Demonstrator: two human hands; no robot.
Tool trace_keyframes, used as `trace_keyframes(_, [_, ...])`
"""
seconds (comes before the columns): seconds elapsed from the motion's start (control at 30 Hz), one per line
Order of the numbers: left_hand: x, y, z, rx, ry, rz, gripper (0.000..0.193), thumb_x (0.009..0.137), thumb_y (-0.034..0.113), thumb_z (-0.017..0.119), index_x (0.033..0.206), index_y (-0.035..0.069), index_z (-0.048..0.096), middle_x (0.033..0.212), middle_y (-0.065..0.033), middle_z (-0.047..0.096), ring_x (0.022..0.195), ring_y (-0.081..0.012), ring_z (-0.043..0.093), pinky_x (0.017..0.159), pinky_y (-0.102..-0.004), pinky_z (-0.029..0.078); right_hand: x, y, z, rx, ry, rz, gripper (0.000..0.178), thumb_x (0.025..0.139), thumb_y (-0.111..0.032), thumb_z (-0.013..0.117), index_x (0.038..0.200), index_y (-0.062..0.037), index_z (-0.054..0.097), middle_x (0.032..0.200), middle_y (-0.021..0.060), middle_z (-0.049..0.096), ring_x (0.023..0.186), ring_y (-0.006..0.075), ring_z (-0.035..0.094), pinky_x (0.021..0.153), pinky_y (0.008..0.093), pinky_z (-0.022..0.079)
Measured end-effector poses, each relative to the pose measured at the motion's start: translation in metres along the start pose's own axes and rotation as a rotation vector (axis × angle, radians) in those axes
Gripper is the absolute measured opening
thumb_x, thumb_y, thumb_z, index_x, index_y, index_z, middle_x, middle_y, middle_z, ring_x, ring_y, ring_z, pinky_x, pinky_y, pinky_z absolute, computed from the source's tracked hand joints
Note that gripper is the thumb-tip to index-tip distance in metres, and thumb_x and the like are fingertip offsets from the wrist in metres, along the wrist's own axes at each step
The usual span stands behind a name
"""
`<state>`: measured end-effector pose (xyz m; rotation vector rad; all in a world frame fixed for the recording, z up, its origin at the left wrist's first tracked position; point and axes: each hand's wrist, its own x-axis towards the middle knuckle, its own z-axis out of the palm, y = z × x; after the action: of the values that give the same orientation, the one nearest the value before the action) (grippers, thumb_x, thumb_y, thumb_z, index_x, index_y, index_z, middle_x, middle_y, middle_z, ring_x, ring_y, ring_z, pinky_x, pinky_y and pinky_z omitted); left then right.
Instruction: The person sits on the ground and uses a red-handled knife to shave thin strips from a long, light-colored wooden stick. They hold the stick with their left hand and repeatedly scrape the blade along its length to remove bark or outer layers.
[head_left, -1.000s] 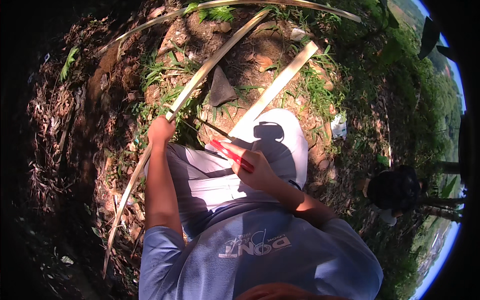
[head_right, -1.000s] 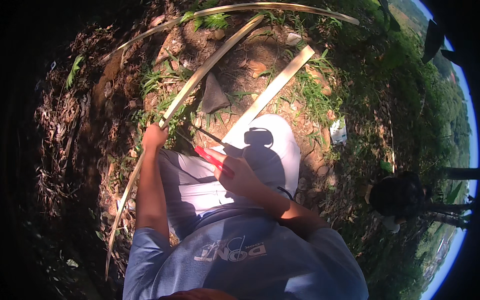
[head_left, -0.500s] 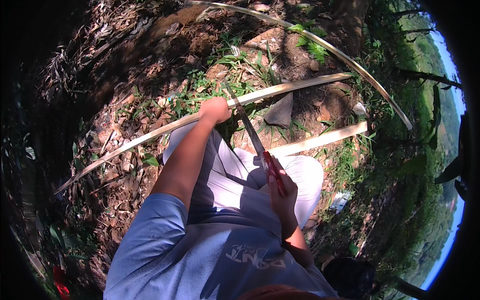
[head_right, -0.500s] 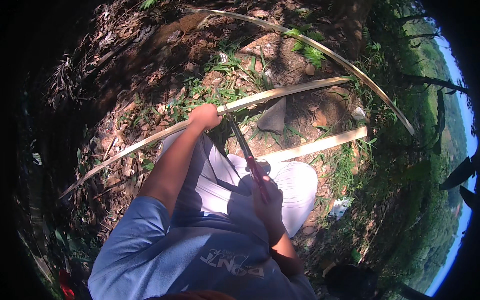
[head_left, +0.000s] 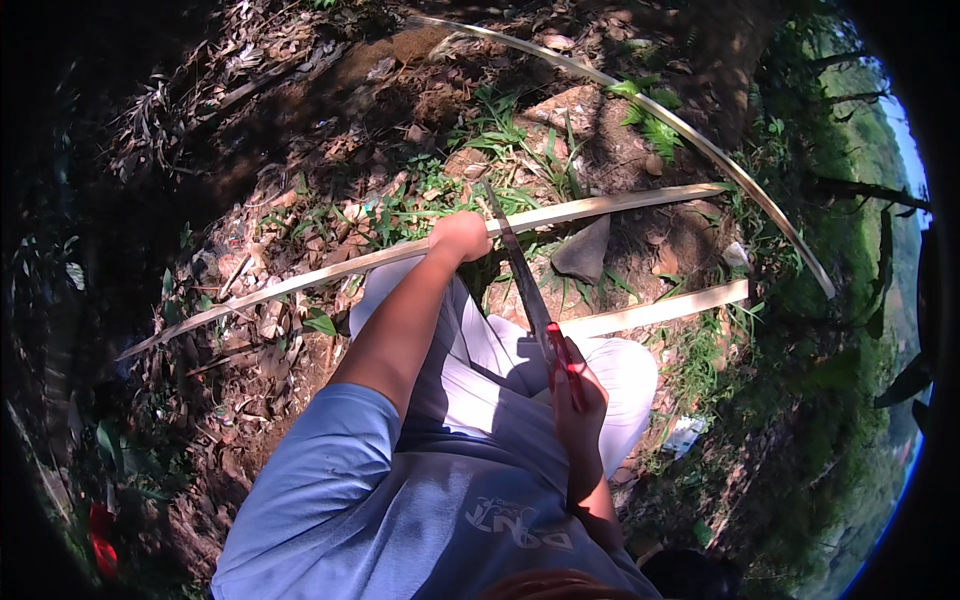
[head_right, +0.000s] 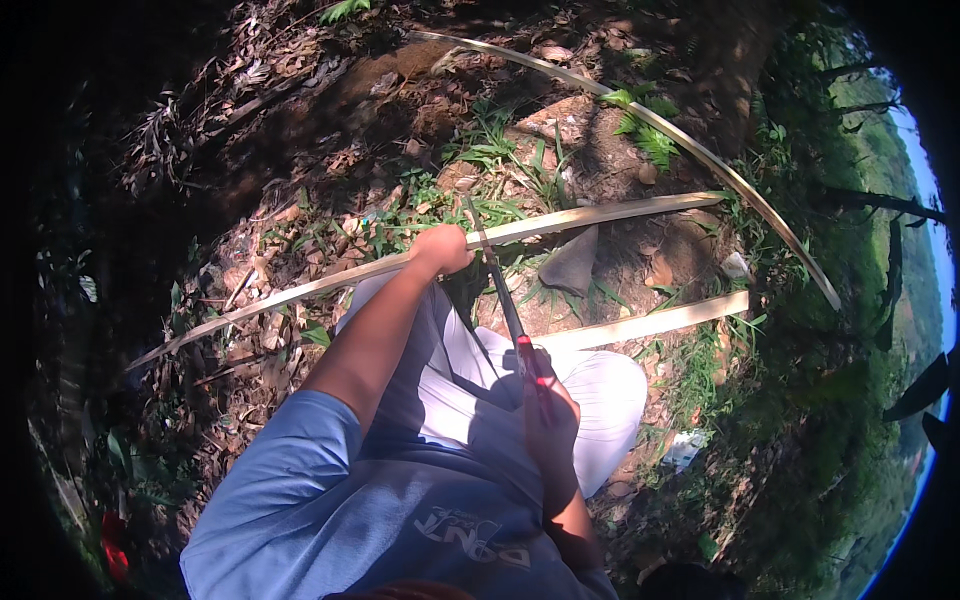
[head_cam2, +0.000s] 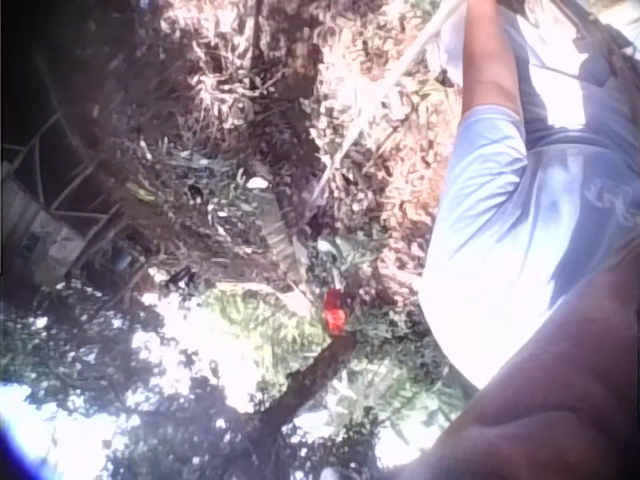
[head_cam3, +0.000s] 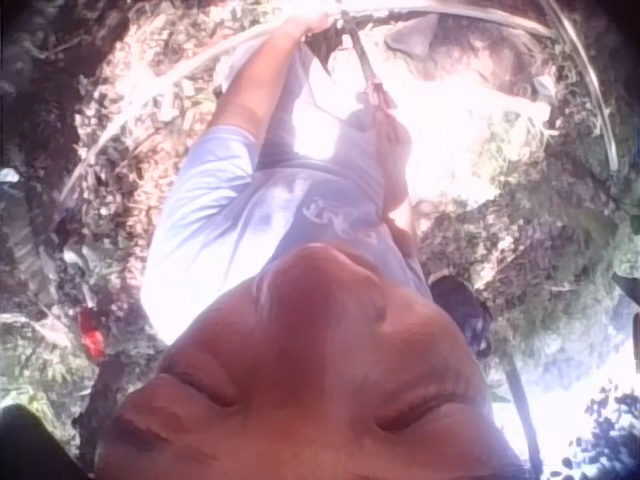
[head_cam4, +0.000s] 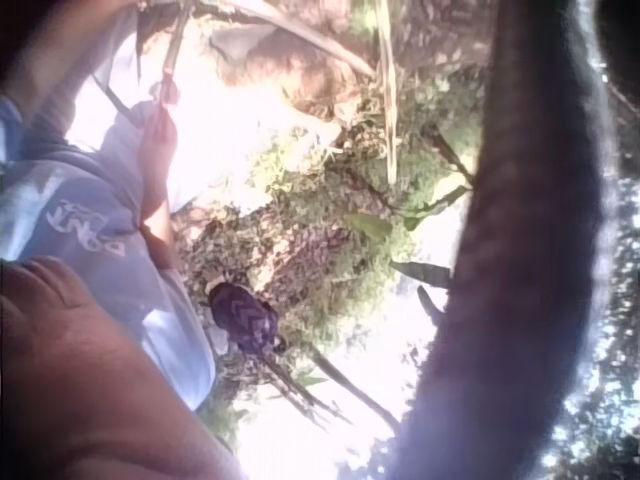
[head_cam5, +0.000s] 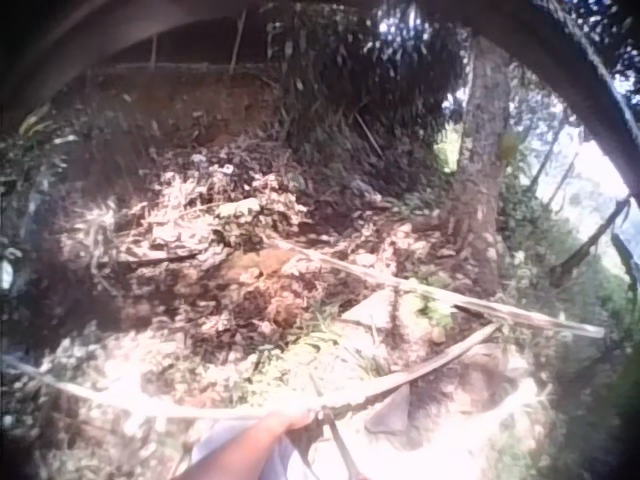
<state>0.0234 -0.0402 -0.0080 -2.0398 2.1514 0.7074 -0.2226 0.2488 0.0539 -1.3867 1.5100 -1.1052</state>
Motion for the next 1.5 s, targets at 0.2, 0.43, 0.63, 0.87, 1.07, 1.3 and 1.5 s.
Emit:
trace_keyframes(0.2, [0.001, 0.003, -0.003, 0.002, -0.028, -0.007, 0.042, 0.092, 0.042, 0.075, 0.116, 0.008, 0.083, 0.122, -0.0165, 0.080, 0.112, -0.0367, 0.077, 0.099, -0.0479, 0.062, -0.021, -0.001, -0.009, -0.053, 0.080, 0.017, 0.036, 0.107, -0.009, 0.065, 0.139, 0.0080, 0.069, 0.113, 0.0171, 0.077, 0.096, 0.0193, 0.074, 0.085, 0.0320, 0.056])
trace_keyframes(0.43, [0.000, -0.003, 0.003, -0.011, -0.003, -0.040, 0.039, 0.089, 0.038, 0.075, 0.112, 0.006, 0.083, 0.116, -0.0180, 0.081, 0.110, -0.0360, 0.079, 0.097, -0.0473, 0.063, -0.028, -0.023, -0.009, -0.109, -0.008, -0.016, 0.044, 0.108, -0.010, 0.059, 0.148, 0.0079, 0.062, 0.121, 0.0184, 0.076, 0.106, 0.0230, 0.073, 0.090, 0.0341, 0.055])
trace_keyframes(0.63, [-0.030, 0.014, 0.000, 0.019, -0.012, 0.002, 0.031, 0.080, 0.012, 0.072, 0.108, 0.006, 0.085, 0.118, -0.0185, 0.081, 0.110, -0.0348, 0.080, 0.094, -0.0445, 0.064, -0.033, -0.019, -0.008, -0.054, -0.005, -0.117, 0.046, 0.113, -0.020, 0.058, 0.151, 0.0052, 0.061, 0.089, 0.0024, 0.068, 0.065, 0.0068, 0.050, 0.059, 0.0262, 0.040])
trace_keyframes(0.87, [-0.018, 0.000, 0.002, -0.048, -0.061, -0.038, 0.042, 0.091, 0.040, 0.075, 0.117, 0.007, 0.083, 0.122, -0.0203, 0.080, 0.115, -0.0395, 0.077, 0.100, -0.0496, 0.062, -0.033, -0.045, -0.012, -0.053, 0.051, 0.007, 0.047, 0.113, -0.022, 0.056, 0.152, 0.0043, 0.062, 0.093, 0.0036, 0.070, 0.066, 0.0068, 0.049, 0.060, 0.0269, 0.041])
trace_keyframes(1.07, [-0.017, 0.006, 0.001, -0.001, -0.088, -0.049, 0.039, 0.090, 0.036, 0.073, 0.114, 0.007, 0.084, 0.121, -0.0197, 0.080, 0.113, -0.0383, 0.078, 0.100, -0.0498, 0.061, -0.028, -0.046, -0.010, -0.031, 0.050, -0.049, 0.046, 0.113, -0.019, 0.055, 0.153, 0.0025, 0.062, 0.084, 0.0018, 0.068, 0.065, 0.0049, 0.050, 0.060, 0.0257, 0.042])
trace_keyframes(1.3, [-0.017, 0.006, 0.007, -0.002, -0.021, -0.038, 0.037, 0.088, 0.035, 0.073, 0.110, 0.006, 0.084, 0.118, -0.0204, 0.080, 0.110, -0.0388, 0.078, 0.098, -0.0501, 0.062, -0.026, -0.031, -0.003, -0.037, 0.074, -0.082, 0.040, 0.113, -0.012, 0.057, 0.149, 0.0025, 0.064, 0.084, 0.0050, 0.069, 0.068, 0.0075, 0.055, 0.062, 0.0261, 0.045])
trace_keyframes(1.5, [-0.008, 0.001, 0.006, 0.000, -0.042, -0.036, 0.039, 0.089, 0.035, 0.071, 0.110, 0.005, 0.084, 0.118, -0.0221, 0.079, 0.109, -0.0395, 0.078, 0.097, -0.0511, 0.062, 0.004, -0.026, -0.004, -0.054, 0.055, -0.102, 0.033, 0.113, -0.013, 0.060, 0.140, 0.0049, 0.069, 0.070, -0.0009, 0.060, 0.058, 0.0033, 0.049, 0.054, 0.0235, 0.038])
